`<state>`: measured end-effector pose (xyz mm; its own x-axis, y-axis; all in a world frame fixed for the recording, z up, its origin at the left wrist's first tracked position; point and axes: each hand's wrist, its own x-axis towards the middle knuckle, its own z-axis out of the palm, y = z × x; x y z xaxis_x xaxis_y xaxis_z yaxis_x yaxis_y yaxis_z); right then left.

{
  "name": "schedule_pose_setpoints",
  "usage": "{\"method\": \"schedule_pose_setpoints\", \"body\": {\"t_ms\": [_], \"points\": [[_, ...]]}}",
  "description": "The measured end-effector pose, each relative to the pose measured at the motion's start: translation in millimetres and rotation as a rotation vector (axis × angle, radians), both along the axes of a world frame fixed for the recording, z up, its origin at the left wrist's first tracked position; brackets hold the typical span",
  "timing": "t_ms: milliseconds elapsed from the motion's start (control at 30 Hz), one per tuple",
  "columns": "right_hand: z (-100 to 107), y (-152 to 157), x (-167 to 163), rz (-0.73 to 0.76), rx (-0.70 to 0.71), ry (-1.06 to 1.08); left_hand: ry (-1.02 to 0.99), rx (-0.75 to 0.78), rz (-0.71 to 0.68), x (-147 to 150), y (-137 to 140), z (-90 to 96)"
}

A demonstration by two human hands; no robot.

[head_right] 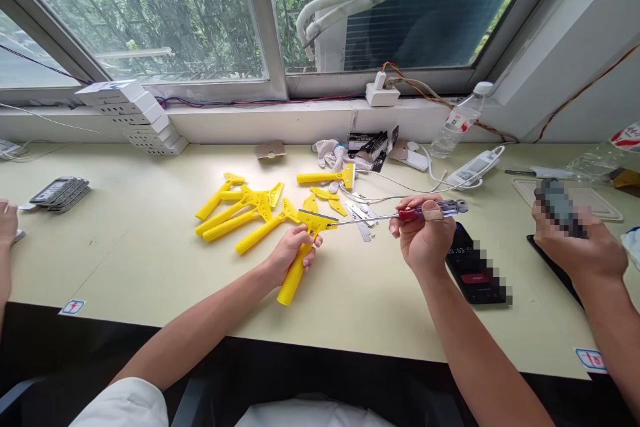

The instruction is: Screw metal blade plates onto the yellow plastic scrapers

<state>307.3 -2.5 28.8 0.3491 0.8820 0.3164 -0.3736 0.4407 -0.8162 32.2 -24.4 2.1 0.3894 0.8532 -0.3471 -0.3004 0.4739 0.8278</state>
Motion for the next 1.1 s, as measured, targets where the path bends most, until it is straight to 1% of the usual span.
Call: {"method": "schedule_pose_setpoints", "body": {"t_ms": [267,533,667,1100], "points": [[0.2,1.8,2.8,-0.02,-0.058,0.039,-0.016,-0.013,-0.027,-0.4,-1.4,1.0],[-1.9,3.4,4.3,-0.05,-0.075,0.044,-0.044,-0.051,-0.038,1.2,-1.2,-0.3],[-1.2,3.7,4.9,-0.08,-0.08,0.04,-0.036,-0.063,-0.03,1.2,-1.0,0.1],[-0.8,0.3,0.4,-0.073,-0.051,0.04,0.005,-0.056,0.005,1.2,0.6,4.1]]}}
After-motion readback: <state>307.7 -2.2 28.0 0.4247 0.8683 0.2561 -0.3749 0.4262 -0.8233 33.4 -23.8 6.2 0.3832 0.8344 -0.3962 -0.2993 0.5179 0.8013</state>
